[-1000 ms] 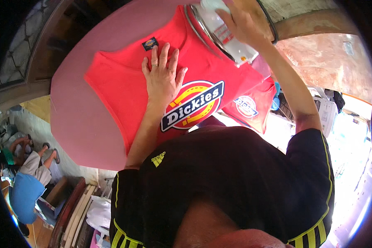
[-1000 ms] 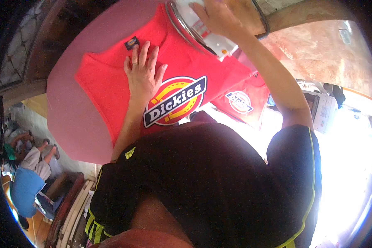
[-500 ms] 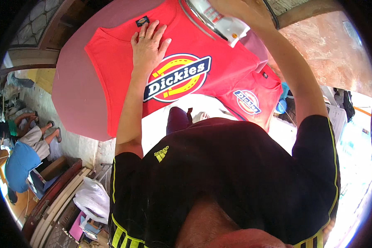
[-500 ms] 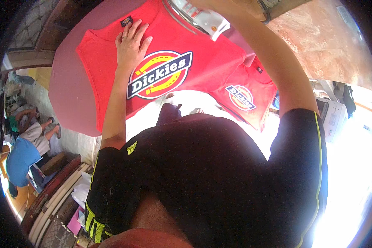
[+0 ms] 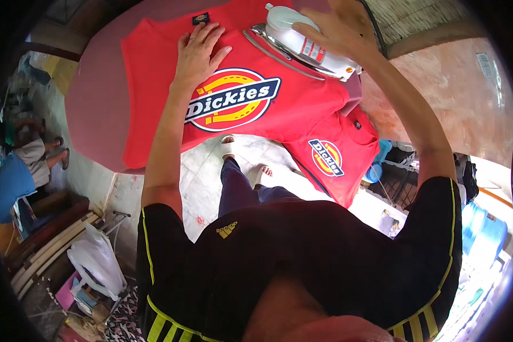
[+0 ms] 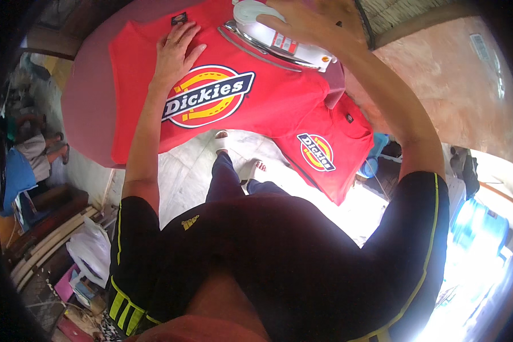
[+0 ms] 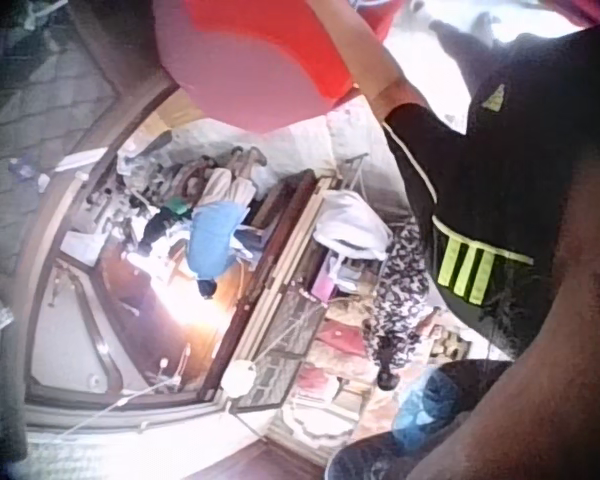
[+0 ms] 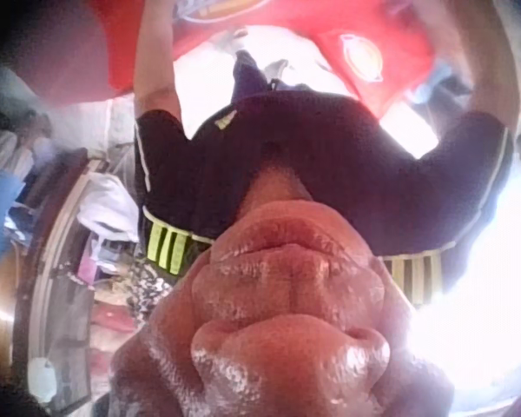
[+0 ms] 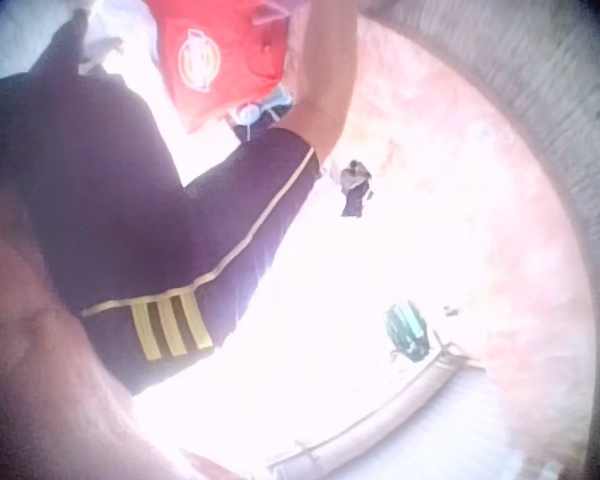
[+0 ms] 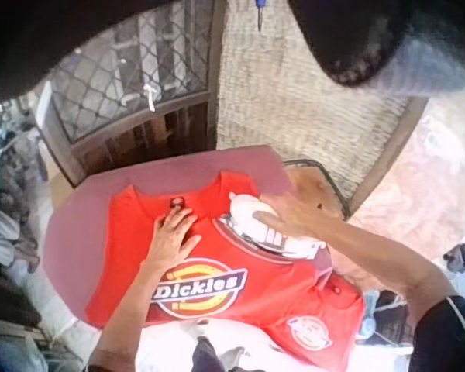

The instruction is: The person irons a red t-shirt on a pink ironing board, then folds it and places it on a stack. They repeat this process with another red t-shirt, ironing and folding it before adding it to the stack.

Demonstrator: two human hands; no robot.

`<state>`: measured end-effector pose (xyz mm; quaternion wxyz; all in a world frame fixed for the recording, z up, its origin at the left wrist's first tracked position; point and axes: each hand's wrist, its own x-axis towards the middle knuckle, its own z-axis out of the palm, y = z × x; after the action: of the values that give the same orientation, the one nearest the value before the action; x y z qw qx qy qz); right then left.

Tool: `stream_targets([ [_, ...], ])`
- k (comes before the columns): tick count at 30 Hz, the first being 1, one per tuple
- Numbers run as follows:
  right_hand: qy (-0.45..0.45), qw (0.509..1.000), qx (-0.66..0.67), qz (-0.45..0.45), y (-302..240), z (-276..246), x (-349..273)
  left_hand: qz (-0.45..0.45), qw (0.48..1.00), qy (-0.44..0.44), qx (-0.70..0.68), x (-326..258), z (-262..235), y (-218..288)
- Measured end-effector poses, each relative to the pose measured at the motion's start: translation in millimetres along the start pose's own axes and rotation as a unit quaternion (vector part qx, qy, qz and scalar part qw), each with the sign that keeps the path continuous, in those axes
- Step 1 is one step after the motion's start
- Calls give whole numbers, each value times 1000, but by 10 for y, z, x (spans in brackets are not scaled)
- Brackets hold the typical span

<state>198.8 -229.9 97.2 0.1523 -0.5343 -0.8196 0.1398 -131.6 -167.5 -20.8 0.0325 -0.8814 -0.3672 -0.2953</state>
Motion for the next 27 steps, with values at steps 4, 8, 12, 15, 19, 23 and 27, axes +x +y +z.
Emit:
stream_targets([
  [4,-19,999,-35,-1,-44,-126,49,-44,999,18,-5,-118,-166,532],
  [8,2,996,-83,-44,-310,-175,297,-8,999,-43,-19,-399,-195,1200],
  [12,31,991,-69,-106,-447,12,588,7,995,-87,-45,-458,-220,1298],
  [15,-32,995,-68,-62,-706,39,788,28,986,-114,-115,-517,-217,1275],
  [19,-27,991,-76,-105,-916,163,1031,31,975,-58,-211,-544,-234,1247],
  [23,-22,991,-67,-116,-939,244,1130,-70,967,-7,-246,-633,-402,789],
  [27,-43,987,-67,-141,-539,193,1023,-197,966,123,109,-706,-642,-44],
])
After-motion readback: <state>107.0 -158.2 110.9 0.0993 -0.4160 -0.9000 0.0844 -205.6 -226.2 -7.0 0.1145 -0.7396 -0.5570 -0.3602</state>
